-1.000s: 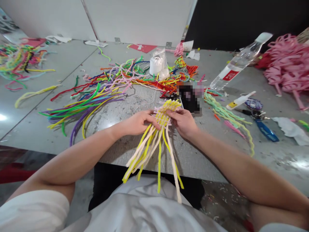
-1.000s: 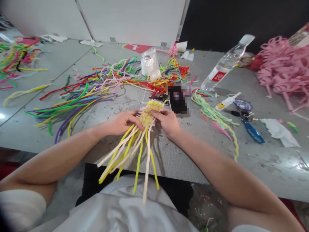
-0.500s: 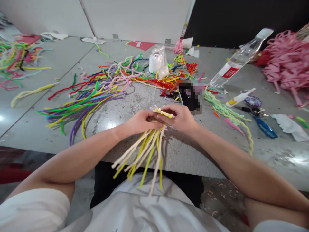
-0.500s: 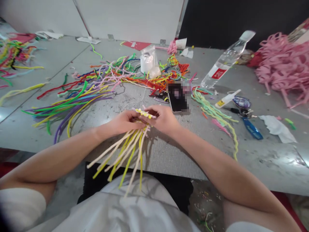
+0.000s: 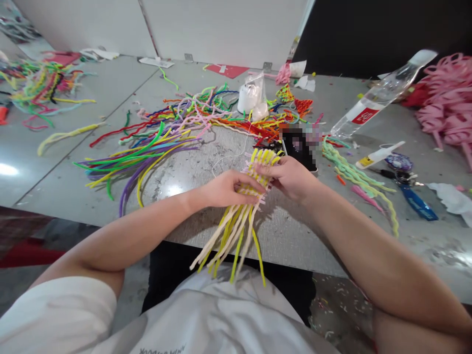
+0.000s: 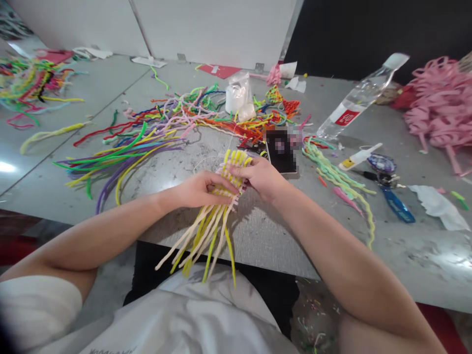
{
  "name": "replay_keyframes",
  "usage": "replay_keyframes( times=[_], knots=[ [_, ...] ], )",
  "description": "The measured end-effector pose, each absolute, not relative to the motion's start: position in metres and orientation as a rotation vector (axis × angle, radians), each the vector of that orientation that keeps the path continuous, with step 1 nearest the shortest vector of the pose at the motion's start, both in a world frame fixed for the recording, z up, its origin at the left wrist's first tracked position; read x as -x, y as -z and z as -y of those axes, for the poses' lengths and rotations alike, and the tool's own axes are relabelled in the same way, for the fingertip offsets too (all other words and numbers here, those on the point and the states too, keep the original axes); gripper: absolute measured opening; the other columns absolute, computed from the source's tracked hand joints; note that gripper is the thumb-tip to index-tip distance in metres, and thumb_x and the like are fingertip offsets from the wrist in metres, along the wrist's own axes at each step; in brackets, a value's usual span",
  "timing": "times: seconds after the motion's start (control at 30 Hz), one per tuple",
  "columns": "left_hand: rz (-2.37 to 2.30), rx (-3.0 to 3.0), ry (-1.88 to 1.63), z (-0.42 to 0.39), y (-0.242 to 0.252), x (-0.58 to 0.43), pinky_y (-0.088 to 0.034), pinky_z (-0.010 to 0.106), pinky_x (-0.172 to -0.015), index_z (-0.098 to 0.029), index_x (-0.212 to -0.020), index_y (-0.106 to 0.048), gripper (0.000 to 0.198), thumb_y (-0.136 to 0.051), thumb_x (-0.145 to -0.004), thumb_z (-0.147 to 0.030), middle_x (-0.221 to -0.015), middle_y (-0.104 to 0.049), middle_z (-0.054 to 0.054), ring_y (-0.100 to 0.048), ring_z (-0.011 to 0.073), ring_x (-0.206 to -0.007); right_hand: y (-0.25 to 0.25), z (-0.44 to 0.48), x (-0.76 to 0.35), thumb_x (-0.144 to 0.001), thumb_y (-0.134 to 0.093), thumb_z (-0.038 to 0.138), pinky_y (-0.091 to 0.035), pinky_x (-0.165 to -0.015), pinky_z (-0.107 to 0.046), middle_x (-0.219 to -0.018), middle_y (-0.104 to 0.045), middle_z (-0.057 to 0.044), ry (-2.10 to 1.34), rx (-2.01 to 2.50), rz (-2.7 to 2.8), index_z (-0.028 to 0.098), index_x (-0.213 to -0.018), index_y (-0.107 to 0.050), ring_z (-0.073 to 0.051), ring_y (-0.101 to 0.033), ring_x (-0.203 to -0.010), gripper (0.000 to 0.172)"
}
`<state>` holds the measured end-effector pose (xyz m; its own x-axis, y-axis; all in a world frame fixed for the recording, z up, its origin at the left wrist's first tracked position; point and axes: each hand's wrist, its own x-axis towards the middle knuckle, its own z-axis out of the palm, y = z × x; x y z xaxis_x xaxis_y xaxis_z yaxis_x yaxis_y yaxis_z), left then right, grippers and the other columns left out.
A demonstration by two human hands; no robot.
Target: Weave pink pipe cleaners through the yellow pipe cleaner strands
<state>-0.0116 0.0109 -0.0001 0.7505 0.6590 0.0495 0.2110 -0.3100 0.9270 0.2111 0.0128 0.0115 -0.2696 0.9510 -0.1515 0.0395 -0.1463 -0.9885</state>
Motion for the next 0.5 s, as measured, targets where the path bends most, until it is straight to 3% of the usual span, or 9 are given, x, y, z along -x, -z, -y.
replay_keyframes(
  times=[0.13, 0.27, 0.5],
  knots=[
    [-0.699, -1.863, -0.501, -0.014, -0.001, 0.015, -0.050, 0.026, -0.066, -0.021, -0.118, -0.089, 0.037, -0.088, -0.087, -0.043, -0.107, -0.088, 0.006, -0.070, 0.0137, -0.072, -0.005, -0.017, -0.208, -0.057, -0.108, 0.053, -0.057, -0.060, -0.032, -0.089, -0.085, -0.005, -1.730, 1.136, 1.143, 0.023, -0.082, -0.085, -0.020, -0.072, -0.072, 0.045],
    [-0.684, -1.829, -0.460, -0.016, 0.000, 0.018, -0.058, 0.028, -0.079, -0.021, -0.116, -0.090, 0.035, -0.088, -0.087, -0.040, -0.104, -0.088, 0.006, -0.077, 0.0177, -0.085, 0.000, -0.016, -0.208, -0.068, -0.104, 0.058, -0.061, -0.073, -0.037, -0.091, -0.083, -0.005, -1.550, 1.086, 1.332, 0.024, -0.089, -0.086, -0.022, -0.075, -0.080, 0.044],
    [-0.639, -1.797, -0.445, -0.014, -0.002, 0.015, -0.057, 0.025, -0.073, -0.020, -0.114, -0.089, 0.031, -0.088, -0.085, -0.033, -0.104, -0.088, 0.006, -0.073, 0.0134, -0.076, 0.006, -0.013, -0.209, -0.065, -0.106, 0.062, -0.064, -0.083, -0.043, -0.092, -0.083, -0.003, -1.479, 0.999, 1.326, 0.026, -0.089, -0.086, -0.025, -0.077, -0.086, 0.047]
  ],
)
